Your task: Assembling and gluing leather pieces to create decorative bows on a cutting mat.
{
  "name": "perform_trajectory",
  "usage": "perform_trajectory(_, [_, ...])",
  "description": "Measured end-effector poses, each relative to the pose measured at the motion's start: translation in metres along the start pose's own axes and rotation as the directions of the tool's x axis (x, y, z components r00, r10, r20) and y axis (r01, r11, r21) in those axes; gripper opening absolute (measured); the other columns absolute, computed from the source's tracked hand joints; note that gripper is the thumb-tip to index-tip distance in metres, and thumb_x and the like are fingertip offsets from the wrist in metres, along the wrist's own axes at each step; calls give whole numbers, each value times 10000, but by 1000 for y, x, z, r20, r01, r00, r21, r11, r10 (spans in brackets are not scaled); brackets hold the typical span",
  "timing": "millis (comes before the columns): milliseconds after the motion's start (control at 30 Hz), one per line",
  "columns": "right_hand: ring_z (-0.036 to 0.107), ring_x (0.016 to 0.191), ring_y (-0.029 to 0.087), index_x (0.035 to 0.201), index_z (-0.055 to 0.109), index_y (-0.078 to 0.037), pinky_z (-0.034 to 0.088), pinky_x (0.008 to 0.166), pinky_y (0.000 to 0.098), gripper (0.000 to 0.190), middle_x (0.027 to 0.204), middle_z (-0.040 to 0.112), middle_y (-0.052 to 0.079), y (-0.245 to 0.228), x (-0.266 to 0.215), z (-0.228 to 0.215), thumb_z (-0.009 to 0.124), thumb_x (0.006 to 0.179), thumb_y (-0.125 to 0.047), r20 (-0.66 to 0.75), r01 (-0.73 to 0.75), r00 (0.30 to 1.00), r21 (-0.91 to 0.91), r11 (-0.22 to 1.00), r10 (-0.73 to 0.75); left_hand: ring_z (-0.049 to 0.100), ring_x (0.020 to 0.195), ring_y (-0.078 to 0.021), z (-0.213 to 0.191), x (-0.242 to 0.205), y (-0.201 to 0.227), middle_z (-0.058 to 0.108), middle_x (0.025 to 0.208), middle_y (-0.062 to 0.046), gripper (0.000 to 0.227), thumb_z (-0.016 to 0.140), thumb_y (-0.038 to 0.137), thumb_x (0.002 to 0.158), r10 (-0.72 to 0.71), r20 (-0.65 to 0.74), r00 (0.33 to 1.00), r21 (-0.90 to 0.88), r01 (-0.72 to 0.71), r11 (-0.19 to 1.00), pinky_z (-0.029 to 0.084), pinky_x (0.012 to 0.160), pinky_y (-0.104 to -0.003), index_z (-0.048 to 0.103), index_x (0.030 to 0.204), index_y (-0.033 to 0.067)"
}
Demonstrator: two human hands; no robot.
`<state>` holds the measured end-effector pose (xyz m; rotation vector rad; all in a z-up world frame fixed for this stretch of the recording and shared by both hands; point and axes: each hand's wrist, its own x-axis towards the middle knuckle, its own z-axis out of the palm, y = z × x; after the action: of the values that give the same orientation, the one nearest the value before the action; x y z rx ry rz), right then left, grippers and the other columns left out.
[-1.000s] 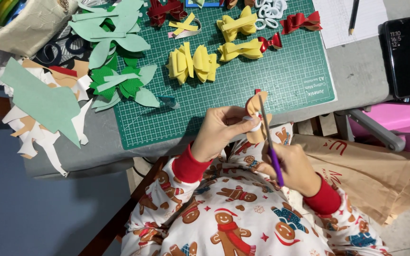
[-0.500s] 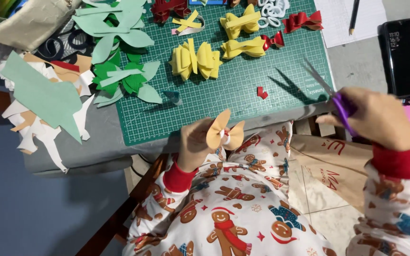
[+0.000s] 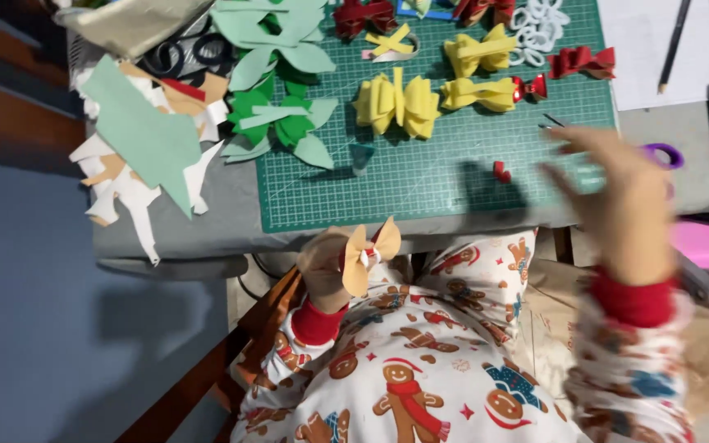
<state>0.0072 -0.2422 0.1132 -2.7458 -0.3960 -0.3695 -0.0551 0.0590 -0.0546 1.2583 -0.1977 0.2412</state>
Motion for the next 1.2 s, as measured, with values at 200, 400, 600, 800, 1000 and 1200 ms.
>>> perform_trajectory(200, [738,1064,236,1317,657,-22,594,925,318,423,1250,725,143,-90,38,79,816,935,-106,-80,159,987,538,828,-137,634,690,-96,-10,-4,7,716,855,-64,147,818,-52,781,153,-64,986,316,-126,940,497,617,-238,744,900,-9])
perform_trajectory(400, [735,887,237,1218,687,-33,571,771,328,336,1062,732,134,-98,49,122,839,931,-118,-100,165,986,476,864,-133,709,766,-153,-9,6,19,724,917,-79,178,805,-45,807,204,-62,977,179,-190,965,578,680,-279,721,961,-13])
perform_trajectory(600, [725,812,232,1133,694,-33,541,683,339,247,926,712,102,-102,48,124,841,944,-92,-123,182,982,384,905,-145,721,795,-196,-8,14,29,714,917,-86,207,836,-48,776,322,1,947,211,-315,925,576,709,-303,714,937,-3])
perform_trajectory(800, [760,950,205,1195,668,-23,587,791,303,232,1096,733,121,-107,40,102,785,994,-11,-147,176,983,533,828,-114,741,808,-199,-8,24,37,725,936,-53,185,830,12,815,436,53,898,135,-440,888,603,723,-314,724,964,39])
perform_trajectory(1000, [687,1103,195,1254,516,-38,617,946,371,222,1209,665,88,-86,1,70,668,1092,-42,-46,-6,974,974,228,220,734,823,-163,-14,35,49,706,979,18,269,872,84,826,683,242,689,343,-719,604,618,726,-296,748,1064,99])
perform_trajectory(1200, [685,950,181,1129,531,-54,626,874,400,266,997,625,52,-56,-53,72,725,1121,-236,65,-21,973,980,-197,222,687,878,-123,-10,42,70,675,1005,48,343,919,150,839,702,390,596,323,-802,502,594,727,-264,741,1130,116])
